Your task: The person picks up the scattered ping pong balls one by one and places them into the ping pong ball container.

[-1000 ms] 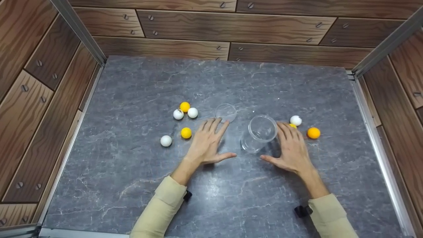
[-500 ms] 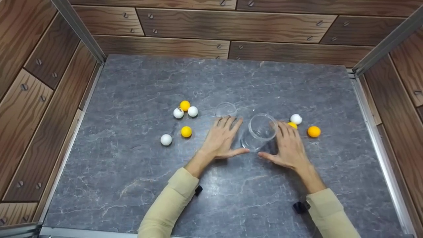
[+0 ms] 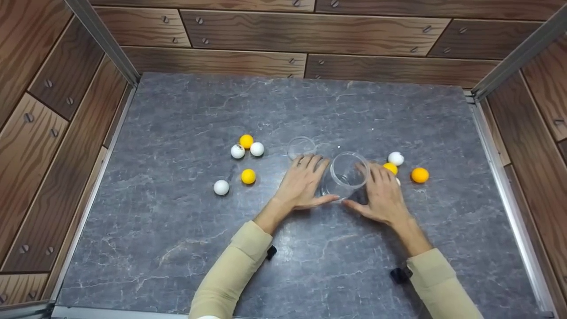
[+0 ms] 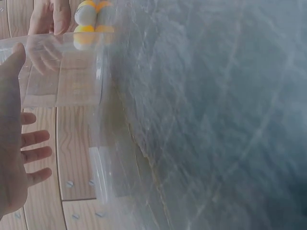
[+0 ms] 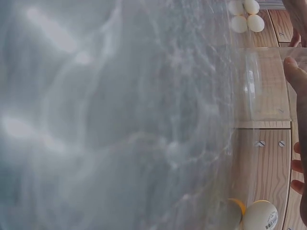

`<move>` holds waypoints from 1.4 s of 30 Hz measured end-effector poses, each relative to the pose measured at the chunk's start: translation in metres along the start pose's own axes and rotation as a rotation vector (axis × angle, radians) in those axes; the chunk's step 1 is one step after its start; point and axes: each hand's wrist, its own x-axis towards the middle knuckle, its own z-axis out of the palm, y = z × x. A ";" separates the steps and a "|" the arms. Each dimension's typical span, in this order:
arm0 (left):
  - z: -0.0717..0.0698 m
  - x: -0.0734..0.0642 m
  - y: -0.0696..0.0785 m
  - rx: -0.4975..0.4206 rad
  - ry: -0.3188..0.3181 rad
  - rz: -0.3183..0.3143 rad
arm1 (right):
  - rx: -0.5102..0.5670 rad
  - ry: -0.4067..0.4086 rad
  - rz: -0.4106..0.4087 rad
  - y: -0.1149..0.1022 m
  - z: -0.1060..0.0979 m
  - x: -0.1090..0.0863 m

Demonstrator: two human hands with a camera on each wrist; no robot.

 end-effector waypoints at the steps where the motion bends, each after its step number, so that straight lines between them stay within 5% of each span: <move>1: 0.000 0.000 0.000 -0.001 0.003 0.001 | -0.002 0.001 -0.004 0.000 0.000 0.000; 42: -0.004 -0.039 -0.021 -0.013 0.037 -0.013 | 0.054 -0.065 -0.063 -0.047 0.012 0.009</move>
